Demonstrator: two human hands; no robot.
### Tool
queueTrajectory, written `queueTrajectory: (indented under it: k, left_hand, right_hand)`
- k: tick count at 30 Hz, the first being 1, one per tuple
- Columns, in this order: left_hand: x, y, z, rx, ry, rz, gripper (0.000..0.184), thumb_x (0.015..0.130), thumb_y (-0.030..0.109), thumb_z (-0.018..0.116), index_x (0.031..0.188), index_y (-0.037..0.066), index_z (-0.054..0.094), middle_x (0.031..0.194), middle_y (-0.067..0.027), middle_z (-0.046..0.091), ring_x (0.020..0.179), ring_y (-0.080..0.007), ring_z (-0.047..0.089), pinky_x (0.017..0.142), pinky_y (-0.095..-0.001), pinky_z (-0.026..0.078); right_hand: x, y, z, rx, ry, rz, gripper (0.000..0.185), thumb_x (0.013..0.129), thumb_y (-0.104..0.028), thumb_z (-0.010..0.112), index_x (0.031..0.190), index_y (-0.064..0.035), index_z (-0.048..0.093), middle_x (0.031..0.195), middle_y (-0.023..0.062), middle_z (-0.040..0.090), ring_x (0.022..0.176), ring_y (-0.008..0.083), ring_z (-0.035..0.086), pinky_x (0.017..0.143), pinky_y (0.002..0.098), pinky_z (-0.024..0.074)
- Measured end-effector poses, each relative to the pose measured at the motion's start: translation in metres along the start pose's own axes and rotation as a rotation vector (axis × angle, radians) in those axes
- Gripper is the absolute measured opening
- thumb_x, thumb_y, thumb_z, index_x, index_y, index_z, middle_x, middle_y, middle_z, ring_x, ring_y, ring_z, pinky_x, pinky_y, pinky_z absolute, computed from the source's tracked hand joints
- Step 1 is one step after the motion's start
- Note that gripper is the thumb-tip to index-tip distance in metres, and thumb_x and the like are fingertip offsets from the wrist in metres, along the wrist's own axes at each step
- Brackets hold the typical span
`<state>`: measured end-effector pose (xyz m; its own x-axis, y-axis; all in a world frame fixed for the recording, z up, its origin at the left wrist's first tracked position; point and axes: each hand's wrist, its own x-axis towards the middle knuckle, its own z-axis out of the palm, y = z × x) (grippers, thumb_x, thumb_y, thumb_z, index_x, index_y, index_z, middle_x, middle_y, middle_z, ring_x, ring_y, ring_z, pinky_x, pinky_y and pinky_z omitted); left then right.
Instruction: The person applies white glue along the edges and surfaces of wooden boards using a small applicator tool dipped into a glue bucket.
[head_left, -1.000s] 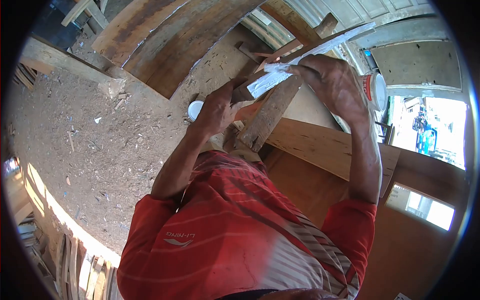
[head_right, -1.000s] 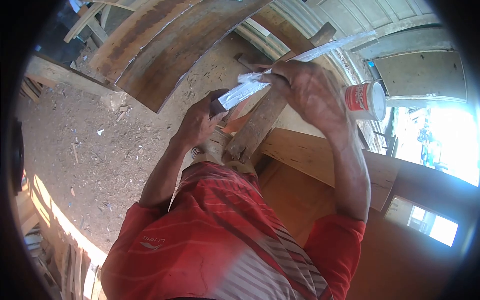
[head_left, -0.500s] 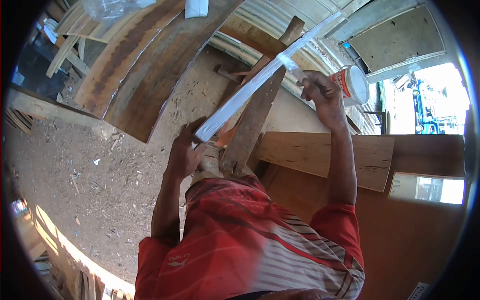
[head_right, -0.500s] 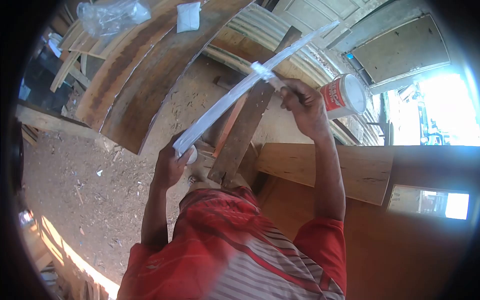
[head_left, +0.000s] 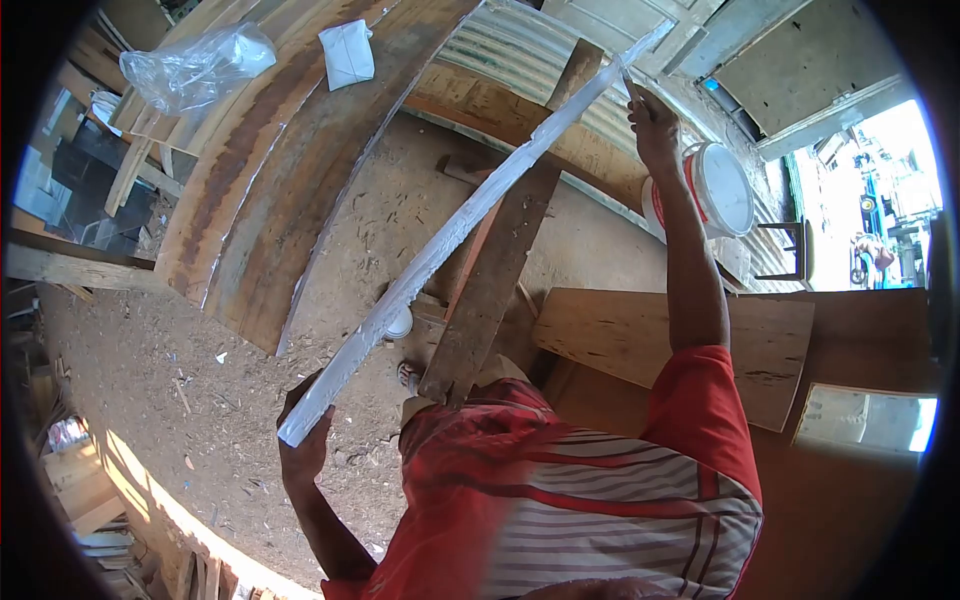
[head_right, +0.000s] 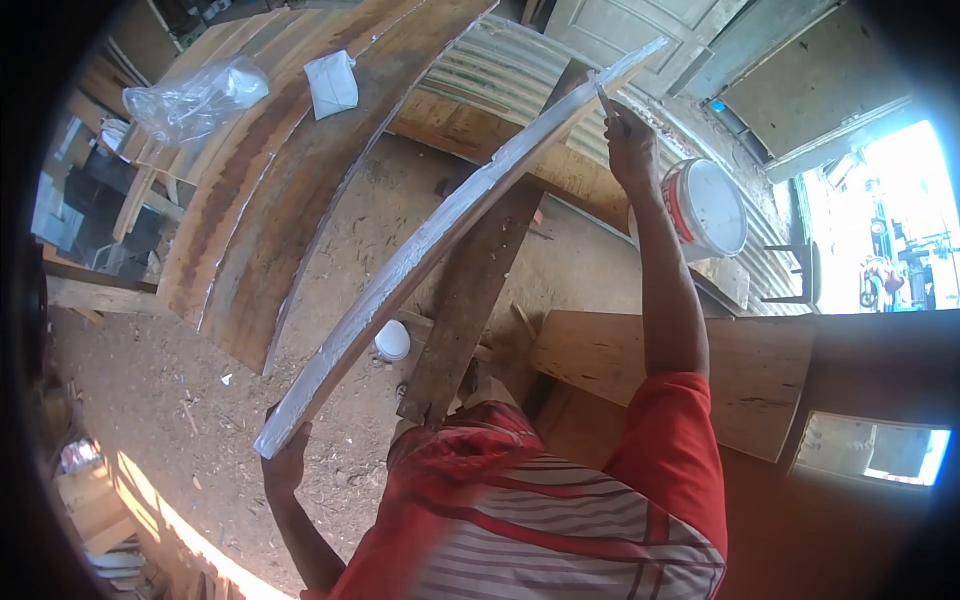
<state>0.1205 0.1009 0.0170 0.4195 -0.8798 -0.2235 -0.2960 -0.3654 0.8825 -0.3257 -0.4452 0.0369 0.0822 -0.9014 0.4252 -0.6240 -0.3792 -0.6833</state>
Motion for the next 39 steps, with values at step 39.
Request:
queueTrajectory:
  k: [39]
  left_hand:
    - [-0.007, 0.008, 0.015, -0.071, 0.142, -0.109, 0.043, 0.095, 0.008, 0.077, 0.134, 0.001, 0.062, 0.12, -0.0061, 0.065, 0.111, -0.018, 0.058, 0.097, -0.035, 0.048]
  right_hand:
    - [-0.054, -0.065, -0.033, -0.263, -0.243, -0.39, 0.043, 0.095, 0.003, 0.059, 0.135, -0.0091, 0.07, 0.11, 0.0188, 0.07, 0.098, 0.0374, 0.07, 0.087, 0.0449, 0.056]
